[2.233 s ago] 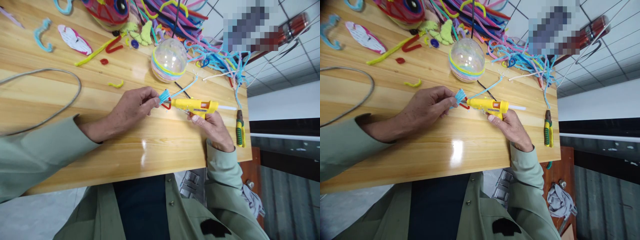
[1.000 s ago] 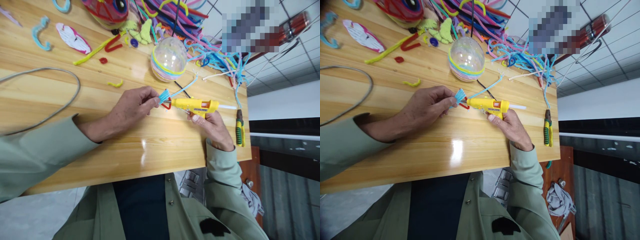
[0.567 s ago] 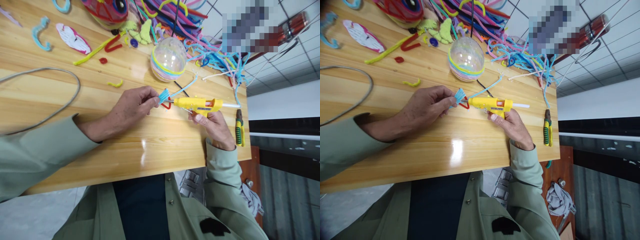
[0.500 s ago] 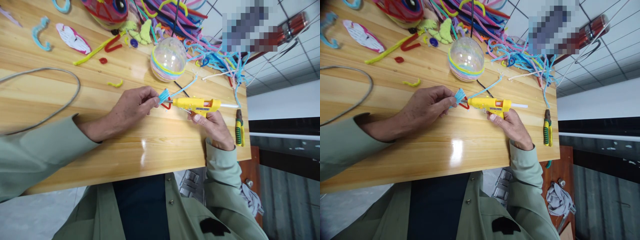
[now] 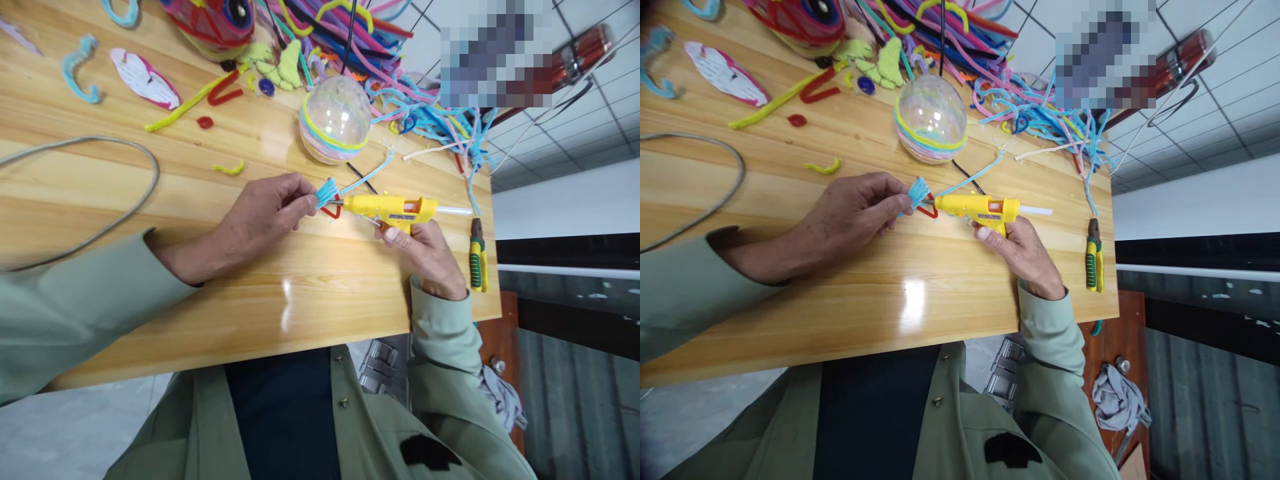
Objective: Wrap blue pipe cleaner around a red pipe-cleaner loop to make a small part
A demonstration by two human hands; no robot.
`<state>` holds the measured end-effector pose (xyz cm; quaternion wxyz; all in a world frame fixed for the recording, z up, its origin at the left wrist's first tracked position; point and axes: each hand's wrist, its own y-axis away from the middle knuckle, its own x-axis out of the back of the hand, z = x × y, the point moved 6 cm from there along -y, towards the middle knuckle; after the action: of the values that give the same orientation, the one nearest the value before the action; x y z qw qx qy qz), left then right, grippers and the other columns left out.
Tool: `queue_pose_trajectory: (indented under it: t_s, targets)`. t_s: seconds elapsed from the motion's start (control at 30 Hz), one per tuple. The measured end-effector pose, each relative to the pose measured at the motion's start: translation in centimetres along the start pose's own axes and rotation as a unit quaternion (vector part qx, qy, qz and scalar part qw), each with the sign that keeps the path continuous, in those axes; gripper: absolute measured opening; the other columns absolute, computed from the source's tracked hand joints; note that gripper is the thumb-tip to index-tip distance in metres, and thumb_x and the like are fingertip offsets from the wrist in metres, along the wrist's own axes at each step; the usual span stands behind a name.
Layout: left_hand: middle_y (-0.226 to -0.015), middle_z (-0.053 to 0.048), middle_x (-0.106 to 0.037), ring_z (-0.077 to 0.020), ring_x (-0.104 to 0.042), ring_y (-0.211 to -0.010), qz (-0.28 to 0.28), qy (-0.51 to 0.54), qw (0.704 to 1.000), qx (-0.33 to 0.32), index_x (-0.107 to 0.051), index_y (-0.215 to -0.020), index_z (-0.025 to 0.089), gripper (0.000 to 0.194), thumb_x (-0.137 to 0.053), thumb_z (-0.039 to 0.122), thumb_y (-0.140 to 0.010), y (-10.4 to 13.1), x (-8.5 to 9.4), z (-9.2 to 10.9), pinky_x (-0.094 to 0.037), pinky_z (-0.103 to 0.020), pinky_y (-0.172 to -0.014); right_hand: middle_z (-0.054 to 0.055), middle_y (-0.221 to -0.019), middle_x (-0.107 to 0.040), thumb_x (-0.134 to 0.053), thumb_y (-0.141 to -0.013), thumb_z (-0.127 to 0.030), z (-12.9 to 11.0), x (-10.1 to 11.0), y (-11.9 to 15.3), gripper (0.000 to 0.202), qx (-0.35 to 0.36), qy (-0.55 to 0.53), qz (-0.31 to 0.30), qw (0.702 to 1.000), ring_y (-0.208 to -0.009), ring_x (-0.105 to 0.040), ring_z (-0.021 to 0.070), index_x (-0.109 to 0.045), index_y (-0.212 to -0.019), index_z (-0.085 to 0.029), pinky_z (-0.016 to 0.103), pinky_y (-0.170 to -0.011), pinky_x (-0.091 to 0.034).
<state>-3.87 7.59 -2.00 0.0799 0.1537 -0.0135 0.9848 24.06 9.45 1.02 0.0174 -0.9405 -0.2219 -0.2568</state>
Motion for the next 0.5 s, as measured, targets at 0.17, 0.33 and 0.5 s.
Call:
queue_pose_trajectory:
  t_s: [0.17,0.33,0.5]
  targets:
    - [-0.07,0.003,-0.068,-0.0181,-0.062,-0.067,0.003,-0.002,1.0,-0.005,-0.074,-0.09,0.024,0.014,-0.068,0.03,-0.101,0.01,-0.01,-0.07,-0.049,-0.032,-0.071,0.006,-0.106,-0.086,-0.083,-0.1,-0.071,0.06,-0.13,0.03,0.047,0.01,0.015,-0.015,1.0,-0.093,-0.075,0.0254,-0.087,-0.109,-0.025,0.043,-0.091,-0.062]
    - [-0.07,0.003,-0.068,-0.0184,-0.061,-0.068,0.003,-0.004,1.0,-0.009,-0.075,-0.093,0.025,0.013,-0.068,0.031,-0.102,0.11,-0.06,-0.23,-0.047,-0.033,-0.07,0.007,-0.108,-0.086,-0.082,-0.101,-0.072,0.23,-0.11,-0.02,0.048,0.009,0.031,-0.012,0.999,-0.095,-0.075,0.0259,-0.088,-0.11,-0.025,0.043,-0.09,-0.061]
    - [-0.068,0.004,-0.065,-0.0172,-0.058,-0.064,0.004,-0.009,1.0,-0.016,-0.075,-0.092,0.024,0.013,-0.068,0.031,-0.101,0.05,-0.02,-0.22,-0.046,-0.032,-0.068,0.006,-0.104,-0.085,-0.084,-0.099,-0.072,0.04,-0.16,0.05,0.048,0.006,0.015,-0.009,1.0,-0.09,-0.073,0.0239,-0.087,-0.108,-0.025,0.042,-0.089,-0.06]
